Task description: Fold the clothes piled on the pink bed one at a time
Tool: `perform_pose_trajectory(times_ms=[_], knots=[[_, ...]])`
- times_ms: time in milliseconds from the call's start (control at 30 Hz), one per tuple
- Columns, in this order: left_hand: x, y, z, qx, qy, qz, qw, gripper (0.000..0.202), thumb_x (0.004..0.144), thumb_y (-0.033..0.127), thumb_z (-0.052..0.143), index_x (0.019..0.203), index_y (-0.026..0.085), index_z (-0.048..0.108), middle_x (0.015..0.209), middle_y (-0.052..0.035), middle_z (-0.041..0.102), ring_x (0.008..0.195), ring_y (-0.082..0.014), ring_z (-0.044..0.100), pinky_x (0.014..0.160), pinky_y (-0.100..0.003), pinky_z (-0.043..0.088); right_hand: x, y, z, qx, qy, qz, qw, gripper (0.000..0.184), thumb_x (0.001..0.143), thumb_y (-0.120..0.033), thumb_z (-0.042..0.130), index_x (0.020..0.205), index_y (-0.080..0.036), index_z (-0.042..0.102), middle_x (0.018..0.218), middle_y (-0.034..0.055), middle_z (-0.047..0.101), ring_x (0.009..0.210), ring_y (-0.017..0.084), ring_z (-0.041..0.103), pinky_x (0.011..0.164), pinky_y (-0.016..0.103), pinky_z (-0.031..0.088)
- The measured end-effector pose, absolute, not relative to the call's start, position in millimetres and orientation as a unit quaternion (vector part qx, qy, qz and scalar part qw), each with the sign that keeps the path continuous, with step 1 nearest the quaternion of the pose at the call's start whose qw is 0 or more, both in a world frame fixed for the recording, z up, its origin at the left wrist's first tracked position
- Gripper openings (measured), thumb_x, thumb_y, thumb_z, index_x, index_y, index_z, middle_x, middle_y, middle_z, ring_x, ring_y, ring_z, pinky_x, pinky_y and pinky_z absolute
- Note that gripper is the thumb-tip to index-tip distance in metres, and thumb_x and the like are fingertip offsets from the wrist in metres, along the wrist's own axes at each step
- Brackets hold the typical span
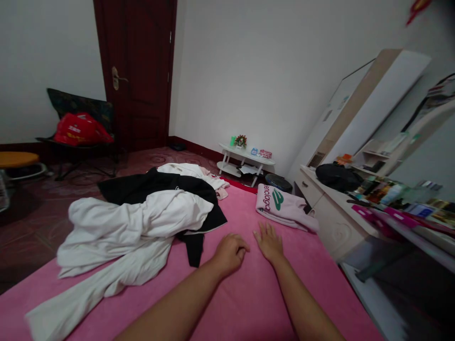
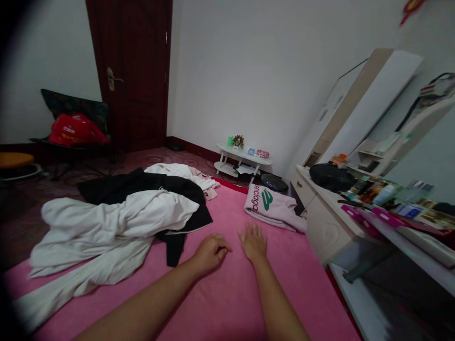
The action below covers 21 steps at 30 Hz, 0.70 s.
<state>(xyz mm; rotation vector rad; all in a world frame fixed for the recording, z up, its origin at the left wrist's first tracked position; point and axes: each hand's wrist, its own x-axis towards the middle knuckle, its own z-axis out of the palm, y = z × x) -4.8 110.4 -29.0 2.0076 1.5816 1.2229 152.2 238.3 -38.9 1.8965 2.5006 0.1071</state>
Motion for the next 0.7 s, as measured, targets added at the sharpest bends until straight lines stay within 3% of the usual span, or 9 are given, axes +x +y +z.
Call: perform_pose_trajectory(times_ms=[200,300,433,600,700], knots=[[-2,96,-22,0.718,0.544,0.404,0.160,0.024,0.075,0.010,0.055,0.088,0.019,0.074,0.088,-0.0073,0.066,0.091,-0.0223,0.057,0.087,-0.036,0.044,147,162,-38,0.598,0.800,0.055,-0.005,0.058,0.096,-0.047,0.023,0.150,-0.025,0.022,0.157,0.0085,0.019,0.143,0.030,0.017,0.110,0.053,0.019],[-5,76,-16,0.745,0.519,0.381,0.173,0.023,0.071,0.012,0.062,0.090,0.020,0.073,0.100,-0.0075,0.066,0.098,-0.0233,0.057,0.089,-0.035,0.045,150,138,-37,0.581,0.812,0.058,-0.007,0.056,0.096,-0.040,0.025,0.150,-0.024,0.024,0.157,0.0075,0.019,0.143,0.030,0.017,0.110,0.052,0.020],[-36,30,6,0.821,0.432,0.321,0.189,0.030,0.076,0.020,0.064,0.105,0.024,0.070,0.121,-0.0069,0.060,0.109,-0.0227,0.057,0.091,-0.031,0.046,155,127,-34,0.577,0.815,0.033,-0.024,0.059,0.095,-0.048,0.026,0.149,-0.024,0.026,0.156,0.0069,0.022,0.143,0.028,0.017,0.112,0.051,0.019],[-121,-24,55,0.736,0.578,0.343,-0.079,0.025,0.090,0.025,0.046,0.107,0.023,0.065,0.114,-0.0085,0.061,0.106,-0.0244,0.054,0.094,-0.040,0.039,155,130,-32,0.584,0.811,0.007,-0.038,0.059,0.094,-0.050,0.029,0.147,-0.025,0.030,0.155,0.0066,0.025,0.143,0.028,0.019,0.112,0.050,0.020],[-173,-42,71,0.603,0.717,0.287,-0.201,0.033,0.086,0.042,0.053,0.108,0.019,0.061,0.111,-0.0115,0.060,0.104,-0.0297,0.052,0.091,-0.043,0.038,155,130,-33,0.581,0.812,0.005,-0.050,0.058,0.094,-0.050,0.030,0.147,-0.025,0.032,0.155,0.0070,0.026,0.142,0.028,0.020,0.112,0.050,0.020]])
